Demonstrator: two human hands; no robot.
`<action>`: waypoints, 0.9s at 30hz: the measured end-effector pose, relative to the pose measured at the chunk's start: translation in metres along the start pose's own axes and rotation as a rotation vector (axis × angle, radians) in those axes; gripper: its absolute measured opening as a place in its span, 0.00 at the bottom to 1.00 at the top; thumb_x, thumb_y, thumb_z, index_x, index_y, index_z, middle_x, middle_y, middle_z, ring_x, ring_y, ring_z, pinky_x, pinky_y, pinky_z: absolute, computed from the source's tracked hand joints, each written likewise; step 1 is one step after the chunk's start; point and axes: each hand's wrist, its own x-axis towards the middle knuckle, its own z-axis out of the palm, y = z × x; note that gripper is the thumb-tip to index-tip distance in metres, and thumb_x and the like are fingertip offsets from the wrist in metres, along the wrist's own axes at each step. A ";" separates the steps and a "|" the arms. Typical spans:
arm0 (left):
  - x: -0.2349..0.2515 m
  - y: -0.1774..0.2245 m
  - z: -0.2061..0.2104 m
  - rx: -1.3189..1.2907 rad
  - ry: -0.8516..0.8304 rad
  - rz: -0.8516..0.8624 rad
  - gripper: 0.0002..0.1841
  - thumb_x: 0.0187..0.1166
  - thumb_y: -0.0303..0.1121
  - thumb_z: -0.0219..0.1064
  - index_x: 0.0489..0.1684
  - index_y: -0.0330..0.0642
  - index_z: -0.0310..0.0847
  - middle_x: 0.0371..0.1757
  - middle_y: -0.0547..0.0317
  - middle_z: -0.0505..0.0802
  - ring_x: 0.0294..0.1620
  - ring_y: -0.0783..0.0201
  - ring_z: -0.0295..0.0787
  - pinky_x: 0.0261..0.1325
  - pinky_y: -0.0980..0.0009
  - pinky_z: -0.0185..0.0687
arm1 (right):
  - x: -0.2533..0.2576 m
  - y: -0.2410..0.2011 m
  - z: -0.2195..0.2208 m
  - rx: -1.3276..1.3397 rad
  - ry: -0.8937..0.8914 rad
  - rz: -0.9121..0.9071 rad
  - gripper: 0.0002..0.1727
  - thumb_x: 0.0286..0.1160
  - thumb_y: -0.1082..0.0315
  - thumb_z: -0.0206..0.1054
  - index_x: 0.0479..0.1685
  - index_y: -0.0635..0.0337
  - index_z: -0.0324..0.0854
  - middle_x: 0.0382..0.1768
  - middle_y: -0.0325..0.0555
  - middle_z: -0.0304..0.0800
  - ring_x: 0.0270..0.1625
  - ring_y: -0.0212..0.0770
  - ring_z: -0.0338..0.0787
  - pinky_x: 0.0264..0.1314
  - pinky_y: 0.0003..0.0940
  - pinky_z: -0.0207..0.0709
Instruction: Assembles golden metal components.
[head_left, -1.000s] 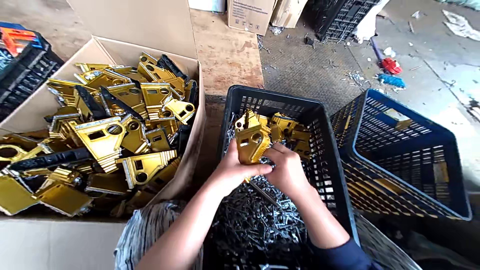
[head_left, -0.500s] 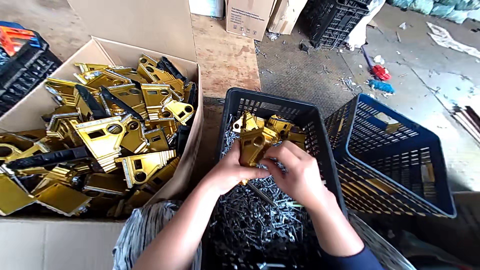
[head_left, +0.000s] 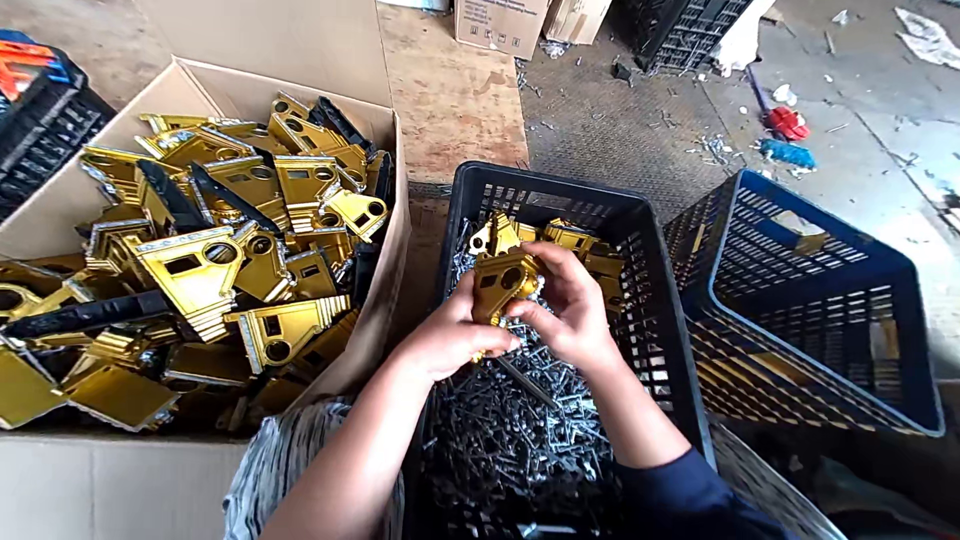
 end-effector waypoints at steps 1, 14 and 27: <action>0.002 0.000 0.000 -0.008 0.045 -0.004 0.47 0.58 0.14 0.72 0.83 0.51 0.52 0.44 0.54 0.88 0.31 0.67 0.87 0.33 0.75 0.85 | 0.003 0.004 0.002 0.003 0.015 -0.007 0.33 0.69 0.65 0.78 0.72 0.72 0.73 0.66 0.57 0.85 0.61 0.44 0.92 0.60 0.42 0.92; 0.015 -0.001 -0.002 -0.128 0.367 0.114 0.42 0.71 0.23 0.77 0.84 0.54 0.54 0.57 0.52 0.87 0.43 0.60 0.90 0.44 0.65 0.90 | -0.011 0.135 0.012 -0.706 -0.572 0.673 0.15 0.72 0.65 0.75 0.58 0.54 0.92 0.66 0.60 0.86 0.74 0.65 0.80 0.69 0.69 0.76; 0.017 0.000 -0.004 0.506 0.673 0.316 0.12 0.91 0.42 0.57 0.57 0.49 0.84 0.37 0.63 0.90 0.34 0.72 0.87 0.37 0.70 0.84 | -0.018 0.033 -0.036 0.117 0.065 0.649 0.14 0.79 0.74 0.68 0.61 0.64 0.85 0.27 0.40 0.88 0.22 0.29 0.84 0.27 0.25 0.83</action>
